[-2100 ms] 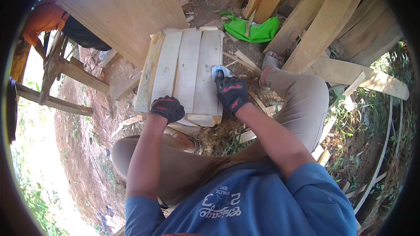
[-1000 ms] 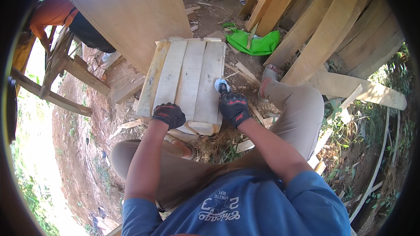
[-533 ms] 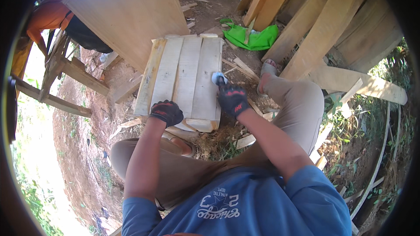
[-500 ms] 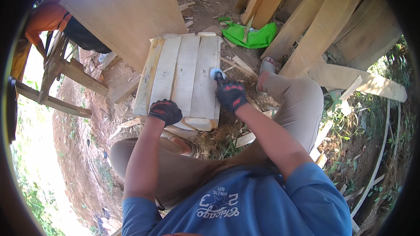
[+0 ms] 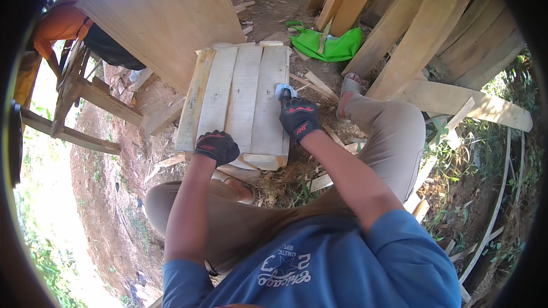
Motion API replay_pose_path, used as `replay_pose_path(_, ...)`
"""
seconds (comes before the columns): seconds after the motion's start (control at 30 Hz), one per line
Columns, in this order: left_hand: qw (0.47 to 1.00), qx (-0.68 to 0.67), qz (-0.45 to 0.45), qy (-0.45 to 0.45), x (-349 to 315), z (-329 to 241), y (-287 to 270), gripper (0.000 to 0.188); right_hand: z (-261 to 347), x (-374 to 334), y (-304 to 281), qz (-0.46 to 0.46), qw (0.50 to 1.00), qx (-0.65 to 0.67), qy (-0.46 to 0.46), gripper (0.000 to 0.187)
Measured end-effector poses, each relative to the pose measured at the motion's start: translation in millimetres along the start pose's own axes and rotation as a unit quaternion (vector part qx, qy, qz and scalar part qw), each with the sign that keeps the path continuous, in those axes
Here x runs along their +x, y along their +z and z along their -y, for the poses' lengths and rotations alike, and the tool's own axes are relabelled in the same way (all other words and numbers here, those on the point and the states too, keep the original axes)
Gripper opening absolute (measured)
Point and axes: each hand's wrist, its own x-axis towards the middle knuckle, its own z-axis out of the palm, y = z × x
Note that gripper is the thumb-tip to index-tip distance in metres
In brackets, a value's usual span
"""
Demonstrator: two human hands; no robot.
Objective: The person is finishing a wooden crate by scraping the wooden slats with a hand tool and hammering parts with a small axe.
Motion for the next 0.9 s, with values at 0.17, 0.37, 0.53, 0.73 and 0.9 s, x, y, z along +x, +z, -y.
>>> replay_pose_path(0.17, 0.999, -0.026, -0.025, -0.016, -6.3, 6.8, 8.0, 0.043, 21.7, -39.1, -22.0, 0.028, 0.999, -0.015, -0.043, 0.038)
replay_pose_path(0.37, 0.999, -0.033, 0.001, -0.008, -7.1, -2.2, -7.4, 0.041, -3.2, -7.9, 2.6, -0.012, 0.999, -0.038, -0.037, 0.043)
replay_pose_path(0.53, 0.999, -0.022, -0.027, -0.008, -6.4, 8.2, 7.8, 0.037, 16.7, -37.9, -18.8, -0.049, 0.995, -0.043, -0.080, 0.045)
replay_pose_path(0.73, 1.000, -0.024, 0.001, 0.013, -10.6, -6.6, -10.4, 0.041, -1.4, -19.3, -18.6, -0.004, 0.998, -0.020, -0.067, 0.035)
replay_pose_path(0.9, 1.000, -0.013, -0.018, -0.008, -11.7, 1.8, -0.4, 0.042, 11.1, -28.9, -13.0, -0.022, 0.999, -0.004, -0.037, 0.036)
